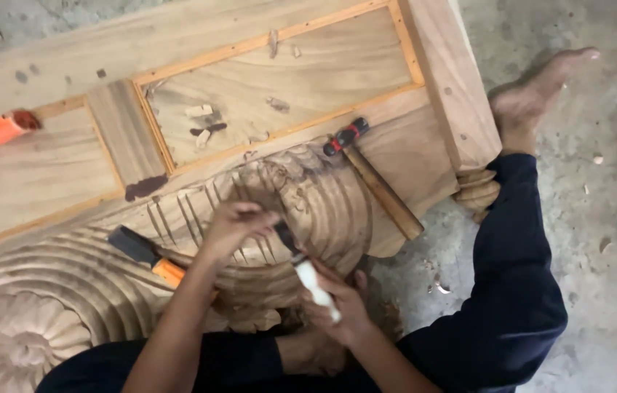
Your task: The person carves a wooden headboard by striking a chisel with a hammer and then uses the chisel by hand to refine the design.
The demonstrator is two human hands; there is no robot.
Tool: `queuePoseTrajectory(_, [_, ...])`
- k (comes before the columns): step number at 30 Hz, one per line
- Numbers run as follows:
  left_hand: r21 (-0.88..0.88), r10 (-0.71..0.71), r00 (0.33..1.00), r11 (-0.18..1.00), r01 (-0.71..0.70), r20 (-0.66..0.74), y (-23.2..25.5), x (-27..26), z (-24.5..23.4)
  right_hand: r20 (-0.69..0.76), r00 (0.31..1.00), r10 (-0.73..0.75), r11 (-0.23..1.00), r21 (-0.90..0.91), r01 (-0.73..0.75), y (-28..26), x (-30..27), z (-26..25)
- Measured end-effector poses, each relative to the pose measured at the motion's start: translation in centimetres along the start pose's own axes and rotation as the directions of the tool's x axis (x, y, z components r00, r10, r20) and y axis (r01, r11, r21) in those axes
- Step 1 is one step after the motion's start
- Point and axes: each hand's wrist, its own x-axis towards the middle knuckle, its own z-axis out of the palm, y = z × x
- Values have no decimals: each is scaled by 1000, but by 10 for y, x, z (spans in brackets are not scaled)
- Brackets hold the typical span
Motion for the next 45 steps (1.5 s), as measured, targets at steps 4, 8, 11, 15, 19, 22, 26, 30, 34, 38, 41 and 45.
queuePoseTrajectory(4, [53,-126,984,991,120,129,-10,2,24,-39,998,41,997,61,-38,3,-41,-42])
queuePoseTrajectory(8, [253,-123,984,964,86,131,-23,10,26,52,990,129,974,179,-137,-6,-38,-48])
queuePoseTrajectory(11, [158,-80,992,985,64,97,-37,19,28,34,988,149,957,247,-153,-13,-41,-39])
queuePoseTrajectory(15, [132,-61,989,990,43,134,-22,13,30,51,981,185,940,283,-191,-19,-48,-39])
queuePoseTrajectory(19, [165,-86,985,984,61,148,-29,19,31,87,977,195,931,297,-212,-21,-49,-22])
queuePoseTrajectory(22, [140,-121,985,985,103,126,-30,14,34,124,975,186,935,284,-215,-18,-49,-20])
queuePoseTrajectory(26, [140,-142,989,981,133,51,-36,22,30,101,983,155,953,246,-176,-15,-44,-15])
queuePoseTrajectory(30, [115,-99,994,989,94,41,-47,26,30,85,990,115,966,225,-132,-7,-42,-14])
queuePoseTrajectory(34, [56,-89,996,995,87,25,-43,20,30,111,991,81,974,201,-102,1,-38,-7])
queuePoseTrajectory(38, [-16,-45,999,999,45,-13,-48,19,31,84,995,57,979,189,-73,8,-38,2])
queuePoseTrajectory(41, [-96,16,999,995,-20,-36,-74,27,29,65,998,15,993,117,-23,22,-33,12])
queuePoseTrajectory(45, [-408,318,945,854,-322,-78,-102,28,20,145,956,-254,737,-611,288,31,-18,28])
